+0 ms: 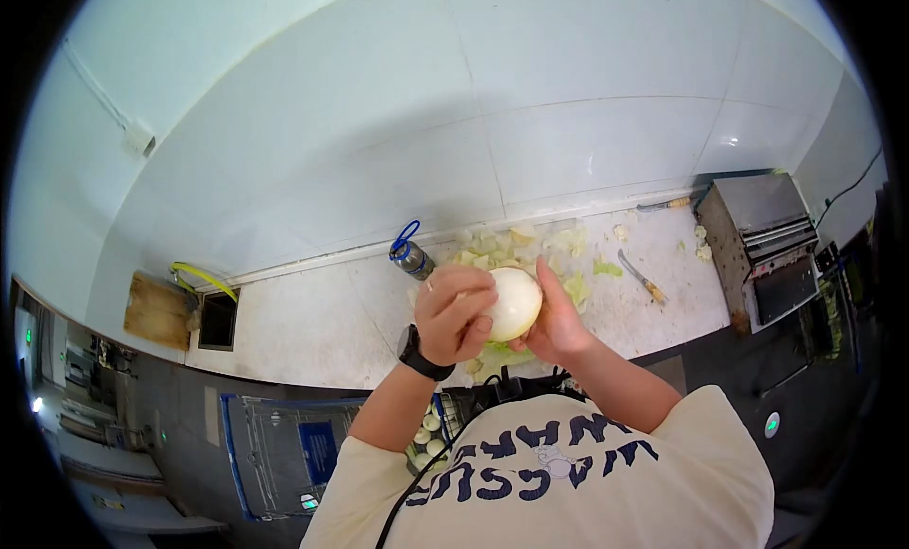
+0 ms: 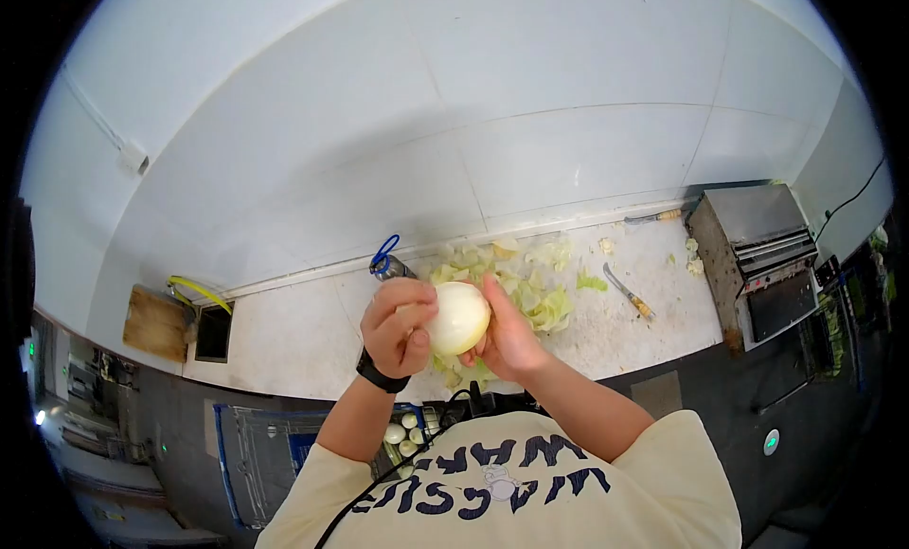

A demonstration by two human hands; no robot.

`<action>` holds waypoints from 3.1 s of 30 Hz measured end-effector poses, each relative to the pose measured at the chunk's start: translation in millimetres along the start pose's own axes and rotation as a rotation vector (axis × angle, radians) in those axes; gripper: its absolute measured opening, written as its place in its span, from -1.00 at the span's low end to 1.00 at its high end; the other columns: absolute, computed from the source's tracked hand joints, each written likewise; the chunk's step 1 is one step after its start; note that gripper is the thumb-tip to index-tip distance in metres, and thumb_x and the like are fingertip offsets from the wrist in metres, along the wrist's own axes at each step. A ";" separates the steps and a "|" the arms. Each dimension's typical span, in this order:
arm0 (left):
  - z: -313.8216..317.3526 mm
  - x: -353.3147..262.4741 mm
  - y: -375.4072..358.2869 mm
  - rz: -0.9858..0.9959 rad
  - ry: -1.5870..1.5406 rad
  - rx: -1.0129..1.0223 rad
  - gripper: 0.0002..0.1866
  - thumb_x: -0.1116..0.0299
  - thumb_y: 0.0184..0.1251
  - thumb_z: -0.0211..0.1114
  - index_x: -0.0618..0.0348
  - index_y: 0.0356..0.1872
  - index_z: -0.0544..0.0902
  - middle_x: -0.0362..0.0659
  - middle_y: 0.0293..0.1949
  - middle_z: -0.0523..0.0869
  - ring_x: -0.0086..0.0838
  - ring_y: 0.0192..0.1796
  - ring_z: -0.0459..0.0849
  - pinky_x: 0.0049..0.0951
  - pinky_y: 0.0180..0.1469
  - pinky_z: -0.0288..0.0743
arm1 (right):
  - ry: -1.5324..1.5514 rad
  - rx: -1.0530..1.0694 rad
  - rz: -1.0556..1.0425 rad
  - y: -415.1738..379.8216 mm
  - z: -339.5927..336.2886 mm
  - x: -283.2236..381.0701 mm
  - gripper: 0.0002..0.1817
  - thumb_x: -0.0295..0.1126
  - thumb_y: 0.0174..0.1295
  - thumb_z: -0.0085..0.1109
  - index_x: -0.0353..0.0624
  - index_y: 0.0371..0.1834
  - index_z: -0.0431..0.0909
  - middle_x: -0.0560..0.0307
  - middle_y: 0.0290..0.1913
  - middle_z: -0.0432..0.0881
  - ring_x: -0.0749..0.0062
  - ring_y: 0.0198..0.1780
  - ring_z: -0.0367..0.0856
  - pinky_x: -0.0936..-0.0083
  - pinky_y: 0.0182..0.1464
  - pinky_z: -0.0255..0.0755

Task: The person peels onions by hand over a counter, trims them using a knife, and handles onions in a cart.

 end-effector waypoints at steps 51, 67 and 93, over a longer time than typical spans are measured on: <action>5.5 -19.9 3.9 0.001 -0.311 -0.028 -0.60 0.26 0.38 0.13 0.15 -0.69 0.38 -0.19 -0.58 0.42 -0.32 -0.48 0.40 -0.35 -0.41 0.29 | -0.048 0.078 0.210 -5.6 8.9 -9.6 -0.49 0.22 0.40 -0.20 0.06 0.04 0.48 0.33 -0.46 0.52 0.65 -0.69 0.30 0.69 -0.71 0.04; -1.4 -24.4 4.4 0.012 -0.340 -0.009 -0.61 0.19 0.38 0.16 0.18 -0.64 0.46 -0.16 -0.52 0.50 -0.32 -0.44 0.42 -0.34 -0.36 0.33 | 0.060 0.143 0.199 2.0 7.1 -21.7 -0.45 0.19 0.41 -0.21 0.00 0.12 0.48 0.27 -0.36 0.57 0.65 -0.64 0.40 0.70 -0.74 0.08; -0.2 -7.9 14.8 -0.278 -0.365 0.062 -0.46 0.10 0.50 0.02 0.16 -0.71 0.29 -0.19 -0.64 0.37 -0.36 -0.53 0.30 -0.33 -0.41 0.18 | -0.259 0.038 -0.046 -9.4 25.3 12.2 -0.48 0.09 0.44 -0.07 -0.07 0.21 0.36 0.15 -0.14 0.60 0.46 -0.30 0.67 0.55 -0.49 0.54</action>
Point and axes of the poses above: each hand's wrist, its own y-axis towards the middle knuckle, its own z-axis out of the palm, x = y × z, the point moved 5 cm from there along y, towards the middle knuckle
